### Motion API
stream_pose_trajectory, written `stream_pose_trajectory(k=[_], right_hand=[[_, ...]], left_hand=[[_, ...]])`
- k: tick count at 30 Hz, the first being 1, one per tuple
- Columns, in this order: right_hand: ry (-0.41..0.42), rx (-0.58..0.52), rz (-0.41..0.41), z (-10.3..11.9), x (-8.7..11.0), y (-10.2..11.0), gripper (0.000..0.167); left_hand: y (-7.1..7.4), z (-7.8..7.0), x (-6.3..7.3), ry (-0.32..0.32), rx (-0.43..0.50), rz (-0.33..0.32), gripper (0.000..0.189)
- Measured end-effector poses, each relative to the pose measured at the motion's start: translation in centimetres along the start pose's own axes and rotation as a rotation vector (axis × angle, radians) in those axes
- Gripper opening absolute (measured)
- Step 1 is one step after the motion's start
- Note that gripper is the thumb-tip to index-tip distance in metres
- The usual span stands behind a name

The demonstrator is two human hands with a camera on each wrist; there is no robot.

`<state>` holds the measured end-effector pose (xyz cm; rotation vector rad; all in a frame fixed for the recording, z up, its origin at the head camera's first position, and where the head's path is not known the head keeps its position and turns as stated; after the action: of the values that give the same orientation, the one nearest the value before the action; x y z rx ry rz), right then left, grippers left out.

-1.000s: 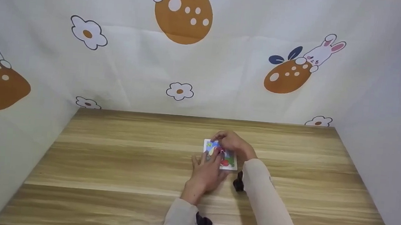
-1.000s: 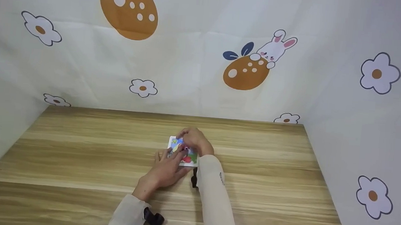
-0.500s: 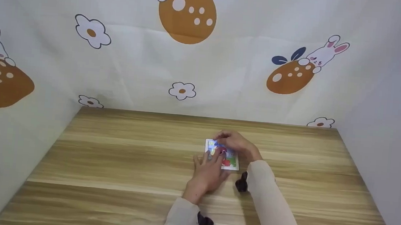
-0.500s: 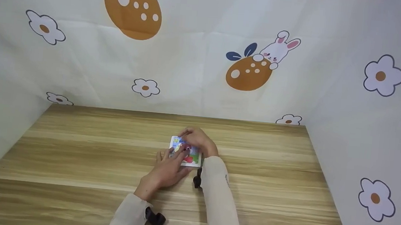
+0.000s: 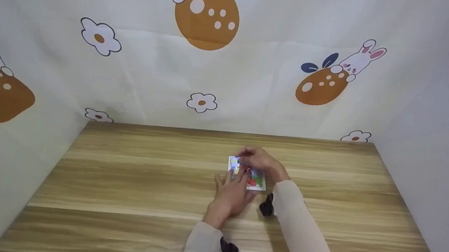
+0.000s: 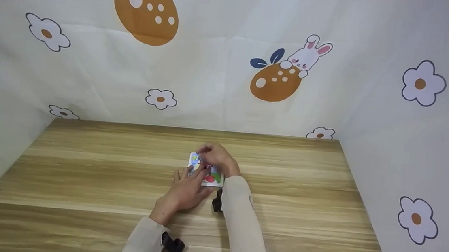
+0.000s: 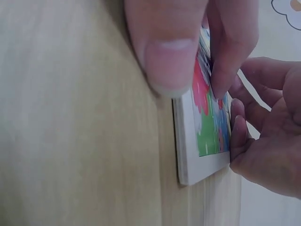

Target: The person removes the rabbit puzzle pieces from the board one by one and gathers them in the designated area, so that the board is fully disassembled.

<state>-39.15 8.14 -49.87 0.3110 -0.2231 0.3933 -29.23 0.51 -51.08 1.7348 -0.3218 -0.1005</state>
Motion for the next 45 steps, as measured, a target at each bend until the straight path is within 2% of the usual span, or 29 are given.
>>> stream_pose_trajectory(k=[10,15,20,27,38,45], right_hand=[[0.039,-0.045,-0.086,0.3,-0.2,0.0,0.016],[0.02,-0.109,-0.134,0.1,-0.3,0.5,0.016],[-0.004,-0.155,-0.184,0.1,-0.1,2.2,0.019],[0.008,-0.206,-0.214,0.4,0.9,5.9,0.023],[-0.056,-0.108,-0.243,-2.2,2.7,10.2,0.026],[-0.026,-0.015,-0.201,-3.5,3.4,11.3,0.026]], left_hand=[[0.2,-0.2,0.0,-0.004,0.005,-0.002,0.065],[0.4,-0.3,0.1,-0.016,-0.013,-0.015,0.065],[0.3,-0.1,0.0,-0.01,-0.002,-0.008,0.066],[0.3,-0.1,0.0,-0.006,0.003,-0.004,0.065],[0.1,0.0,0.1,0.005,0.037,0.006,0.065],[0.0,0.1,0.0,-0.004,-0.019,-0.002,0.065]])
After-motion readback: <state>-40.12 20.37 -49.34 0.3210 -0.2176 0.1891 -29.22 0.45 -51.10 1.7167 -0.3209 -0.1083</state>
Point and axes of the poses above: each hand's wrist, its own x-axis away from the middle knuckle, its own y-axis out of the back of the hand, z = x × y, the point moved 8 cm from there along -x, towards the middle knuckle, and after that the axes turned 12 degrees about -x, right-handed, at the moved point
